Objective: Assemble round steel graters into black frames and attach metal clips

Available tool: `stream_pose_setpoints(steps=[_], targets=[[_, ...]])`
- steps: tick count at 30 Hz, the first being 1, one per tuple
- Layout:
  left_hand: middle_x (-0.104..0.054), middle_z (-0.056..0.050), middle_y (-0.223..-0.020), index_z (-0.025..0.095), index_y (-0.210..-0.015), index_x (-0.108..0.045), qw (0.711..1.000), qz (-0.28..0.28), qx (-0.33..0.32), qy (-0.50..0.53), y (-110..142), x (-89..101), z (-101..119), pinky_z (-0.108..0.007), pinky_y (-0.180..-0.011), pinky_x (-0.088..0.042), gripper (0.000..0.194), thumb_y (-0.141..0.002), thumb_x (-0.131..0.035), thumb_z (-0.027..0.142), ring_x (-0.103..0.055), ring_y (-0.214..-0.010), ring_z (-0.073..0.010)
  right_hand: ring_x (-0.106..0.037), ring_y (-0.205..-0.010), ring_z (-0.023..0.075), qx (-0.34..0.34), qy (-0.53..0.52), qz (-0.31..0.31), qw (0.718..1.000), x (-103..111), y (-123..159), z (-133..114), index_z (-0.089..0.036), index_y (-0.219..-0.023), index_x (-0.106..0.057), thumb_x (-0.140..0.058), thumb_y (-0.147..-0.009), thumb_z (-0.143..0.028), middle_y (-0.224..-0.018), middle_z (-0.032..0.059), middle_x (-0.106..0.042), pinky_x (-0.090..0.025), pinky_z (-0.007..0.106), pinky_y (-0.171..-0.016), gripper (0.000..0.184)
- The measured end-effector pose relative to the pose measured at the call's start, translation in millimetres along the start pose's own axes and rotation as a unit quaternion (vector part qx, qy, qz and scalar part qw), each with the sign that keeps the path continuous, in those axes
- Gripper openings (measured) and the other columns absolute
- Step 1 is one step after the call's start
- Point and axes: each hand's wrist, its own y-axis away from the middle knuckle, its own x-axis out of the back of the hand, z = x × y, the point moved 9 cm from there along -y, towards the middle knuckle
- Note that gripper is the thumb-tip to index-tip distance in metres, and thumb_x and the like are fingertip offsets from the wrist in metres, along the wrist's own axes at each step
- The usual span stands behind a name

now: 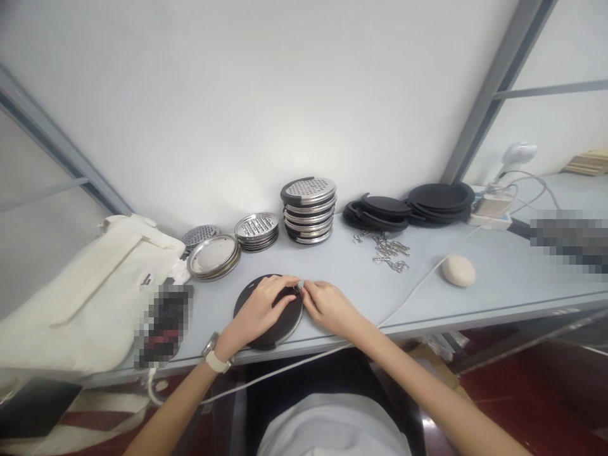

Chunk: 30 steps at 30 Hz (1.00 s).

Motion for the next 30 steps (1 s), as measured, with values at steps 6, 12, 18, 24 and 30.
stream_pose_setpoints(steps=[6,12,18,24,30], targets=[[-0.062,-0.003,-0.114,0.023,-0.119,-0.05,1.0,0.002,-0.001,-0.01,0.2,0.5,0.2,-0.037,-0.095,-0.04,0.027,-0.093,-0.046,0.019,-0.055,-0.106,-0.019,-0.059,-0.07,0.0171,0.017,0.0,-0.004,1.0,-1.2,0.5,-1.0,-0.015,-0.094,-0.055,-0.03,-0.097,-0.022,-0.079,0.0071,-0.064,-0.04,0.027,-0.067,0.026],[-0.062,-0.003,-0.113,0.022,-0.117,-0.051,1.0,0.001,-0.003,-0.016,0.1,0.2,0.6,-0.036,-0.094,-0.04,0.025,-0.093,-0.045,0.019,-0.056,-0.105,-0.0187,-0.058,-0.07,0.0169,0.032,0.006,-0.016,0.999,-3.4,0.4,-1.5,-0.014,-0.099,-0.057,-0.032,-0.096,-0.021,-0.078,0.0067,-0.063,-0.041,0.027,-0.067,0.026],[-0.063,-0.002,-0.113,0.023,-0.117,-0.051,1.0,0.0,-0.002,-0.016,0.3,1.0,1.1,-0.035,-0.094,-0.04,0.025,-0.093,-0.045,0.019,-0.056,-0.105,-0.0176,-0.057,-0.069,0.0163,0.031,0.004,-0.016,0.999,-4.1,0.1,-0.1,-0.015,-0.097,-0.058,-0.032,-0.097,-0.022,-0.078,0.0061,-0.062,-0.04,0.027,-0.067,0.027],[-0.063,-0.003,-0.112,0.023,-0.118,-0.051,1.0,-0.002,-0.003,-0.015,0.3,1.2,1.9,-0.035,-0.094,-0.04,0.026,-0.093,-0.045,0.019,-0.056,-0.103,-0.0176,-0.059,-0.073,0.0176,0.032,0.016,-0.007,0.999,-4.1,1.0,-0.6,-0.014,-0.099,-0.058,-0.032,-0.097,-0.022,-0.08,0.0075,-0.063,-0.041,0.028,-0.069,0.028],[-0.063,-0.003,-0.111,0.023,-0.119,-0.051,1.0,-0.003,-0.008,-0.007,0.4,0.9,2.5,-0.036,-0.092,-0.041,0.027,-0.094,-0.044,0.019,-0.056,-0.101,-0.0181,-0.058,-0.07,0.0174,0.029,0.023,-0.007,0.999,-2.5,0.6,-2.0,-0.013,-0.101,-0.058,-0.031,-0.097,-0.022,-0.078,0.0074,-0.063,-0.041,0.027,-0.067,0.029]])
